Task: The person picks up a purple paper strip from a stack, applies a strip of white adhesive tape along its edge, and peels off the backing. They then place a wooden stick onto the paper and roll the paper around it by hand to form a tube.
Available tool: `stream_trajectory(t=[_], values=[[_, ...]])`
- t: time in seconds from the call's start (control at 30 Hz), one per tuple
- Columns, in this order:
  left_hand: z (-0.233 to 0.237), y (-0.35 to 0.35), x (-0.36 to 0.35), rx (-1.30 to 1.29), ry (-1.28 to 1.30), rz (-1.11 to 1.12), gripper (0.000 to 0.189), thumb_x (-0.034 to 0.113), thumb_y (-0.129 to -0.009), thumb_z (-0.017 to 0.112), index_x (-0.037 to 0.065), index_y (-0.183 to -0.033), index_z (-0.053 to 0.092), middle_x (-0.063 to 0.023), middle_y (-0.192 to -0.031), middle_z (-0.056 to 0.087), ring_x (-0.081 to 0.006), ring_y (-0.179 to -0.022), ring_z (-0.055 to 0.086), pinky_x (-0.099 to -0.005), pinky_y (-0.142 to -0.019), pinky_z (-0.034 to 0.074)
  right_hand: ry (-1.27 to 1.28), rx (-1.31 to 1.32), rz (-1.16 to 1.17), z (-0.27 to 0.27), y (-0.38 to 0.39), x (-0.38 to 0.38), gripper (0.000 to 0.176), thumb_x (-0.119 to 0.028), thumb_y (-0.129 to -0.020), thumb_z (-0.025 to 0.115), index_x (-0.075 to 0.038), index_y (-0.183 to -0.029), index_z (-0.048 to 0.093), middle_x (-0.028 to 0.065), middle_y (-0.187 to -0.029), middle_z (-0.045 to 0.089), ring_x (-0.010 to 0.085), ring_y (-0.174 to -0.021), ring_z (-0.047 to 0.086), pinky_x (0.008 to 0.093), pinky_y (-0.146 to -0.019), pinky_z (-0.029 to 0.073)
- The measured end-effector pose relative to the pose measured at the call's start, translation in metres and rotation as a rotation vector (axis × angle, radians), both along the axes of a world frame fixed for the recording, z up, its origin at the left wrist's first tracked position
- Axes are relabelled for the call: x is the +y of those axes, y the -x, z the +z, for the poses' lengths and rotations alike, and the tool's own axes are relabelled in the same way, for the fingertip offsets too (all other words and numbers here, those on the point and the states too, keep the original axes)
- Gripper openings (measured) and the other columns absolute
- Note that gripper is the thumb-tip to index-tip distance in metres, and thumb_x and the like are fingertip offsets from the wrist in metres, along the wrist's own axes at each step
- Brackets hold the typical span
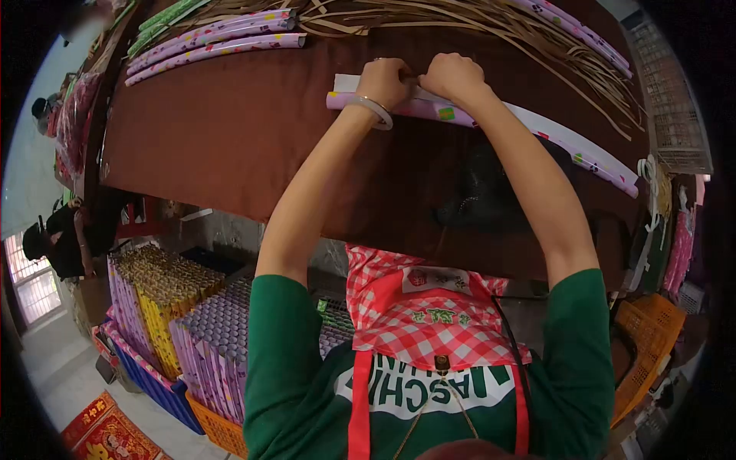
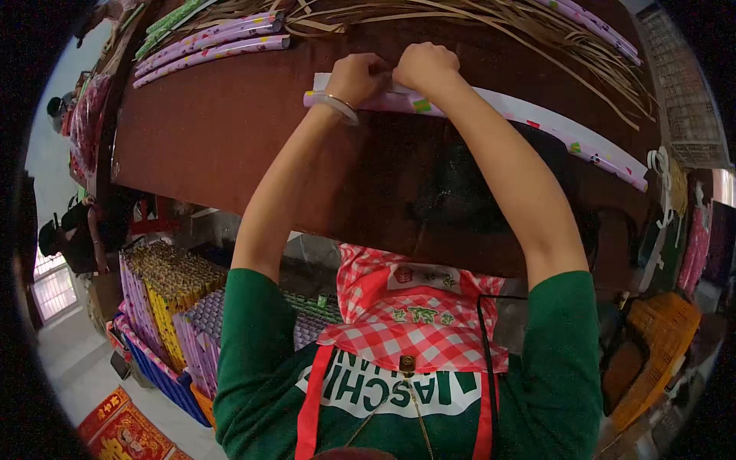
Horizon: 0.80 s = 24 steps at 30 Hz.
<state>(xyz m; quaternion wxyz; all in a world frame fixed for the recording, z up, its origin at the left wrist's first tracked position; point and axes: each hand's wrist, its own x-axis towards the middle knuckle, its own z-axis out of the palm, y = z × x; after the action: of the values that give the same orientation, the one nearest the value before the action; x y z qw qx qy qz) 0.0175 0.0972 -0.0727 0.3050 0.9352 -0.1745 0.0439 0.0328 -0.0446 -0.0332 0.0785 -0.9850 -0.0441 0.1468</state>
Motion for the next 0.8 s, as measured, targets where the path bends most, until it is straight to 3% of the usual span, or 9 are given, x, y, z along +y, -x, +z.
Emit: stream_trajectory(t=[0.17,0.3,0.37,0.43,0.57,0.63,0.7,0.77,0.8], values=[[0.001,0.000,-0.001,0.063,0.027,0.074,0.015,0.013,-0.065,0.069,0.004,-0.077,0.067,-0.0160,-0.077,0.064,-0.0326,-0.076,0.061,-0.0381,-0.074,0.049,0.025,0.044,0.015,0.003,-0.005,0.001,0.042,-0.034,-0.071,0.059,-0.005,-0.101,0.064,0.0155,-0.106,0.061,0.0321,-0.100,0.058,0.0410,-0.082,0.047],[0.000,-0.002,-0.002,0.082,0.031,0.040,0.019,0.015,-0.066,0.069,0.005,-0.082,0.066,-0.0148,-0.082,0.064,-0.0321,-0.079,0.061,-0.0379,-0.072,0.048,0.022,0.113,0.030,0.014,-0.006,-0.005,0.042,-0.037,-0.073,0.056,-0.003,-0.095,0.065,0.0159,-0.095,0.064,0.0300,-0.084,0.063,0.0385,-0.076,0.049],[0.003,-0.002,-0.004,0.043,0.012,0.066,0.008,0.009,-0.064,0.067,0.006,-0.072,0.067,-0.0147,-0.075,0.064,-0.0316,-0.075,0.061,-0.0377,-0.074,0.049,-0.003,0.200,0.026,0.021,-0.008,-0.007,0.044,-0.040,-0.074,0.055,-0.002,-0.093,0.065,0.0161,-0.089,0.065,0.0295,-0.076,0.065,0.0381,-0.074,0.050],[0.001,-0.003,-0.005,0.035,0.003,0.081,0.008,0.008,-0.064,0.066,0.006,-0.071,0.067,-0.0145,-0.075,0.064,-0.0316,-0.075,0.061,-0.0376,-0.074,0.049,0.010,0.241,0.013,0.024,-0.007,-0.007,0.051,-0.049,-0.076,0.052,0.000,-0.087,0.066,0.0166,-0.078,0.064,0.0284,-0.063,0.064,0.0378,-0.068,0.051],[-0.003,-0.006,-0.005,0.065,-0.006,0.070,0.007,0.006,-0.063,0.066,0.006,-0.070,0.067,-0.0141,-0.075,0.064,-0.0314,-0.074,0.061,-0.0375,-0.072,0.049,-0.026,0.283,0.010,0.021,-0.008,-0.019,0.062,-0.059,-0.077,0.048,0.000,-0.081,0.065,0.0156,-0.073,0.063,0.0283,-0.060,0.063,0.0386,-0.062,0.051],[-0.001,-0.004,-0.005,0.038,0.010,0.073,0.008,0.006,-0.062,0.067,0.006,-0.069,0.067,-0.0139,-0.074,0.064,-0.0310,-0.073,0.061,-0.0375,-0.071,0.049,-0.094,0.322,-0.023,0.022,-0.006,-0.034,0.074,-0.067,-0.078,0.039,-0.001,-0.045,0.049,0.0084,-0.045,0.049,0.0212,-0.044,0.056,0.0309,-0.042,0.046],[-0.001,-0.003,-0.006,0.016,0.027,0.073,0.008,0.006,-0.061,0.069,0.006,-0.069,0.067,-0.0137,-0.073,0.064,-0.0306,-0.072,0.062,-0.0374,-0.070,0.050,-0.076,0.320,-0.009,0.019,-0.004,-0.056,0.076,-0.070,-0.077,0.038,-0.001,-0.049,0.051,0.0086,-0.049,0.052,0.0191,-0.046,0.057,0.0304,-0.043,0.047],[-0.006,-0.006,-0.006,0.124,0.098,0.117,0.011,0.006,-0.059,0.071,0.005,-0.068,0.066,-0.0131,-0.069,0.063,-0.0294,-0.068,0.062,-0.0365,-0.067,0.050,-0.236,0.368,-0.093,0.019,0.004,-0.077,0.078,-0.073,-0.072,0.042,0.002,-0.068,0.061,0.0133,-0.061,0.058,0.0245,-0.053,0.059,0.0373,-0.049,0.049],[-0.009,-0.007,-0.003,0.106,0.079,0.072,0.013,0.010,-0.064,0.072,0.006,-0.073,0.065,-0.0100,-0.067,0.064,-0.0199,-0.063,0.064,-0.0298,-0.060,0.050,-0.256,0.380,-0.112,0.019,0.007,-0.086,0.078,-0.073,-0.073,0.041,0.002,-0.064,0.062,0.0122,-0.057,0.057,0.0220,-0.052,0.058,0.0345,-0.050,0.048]])
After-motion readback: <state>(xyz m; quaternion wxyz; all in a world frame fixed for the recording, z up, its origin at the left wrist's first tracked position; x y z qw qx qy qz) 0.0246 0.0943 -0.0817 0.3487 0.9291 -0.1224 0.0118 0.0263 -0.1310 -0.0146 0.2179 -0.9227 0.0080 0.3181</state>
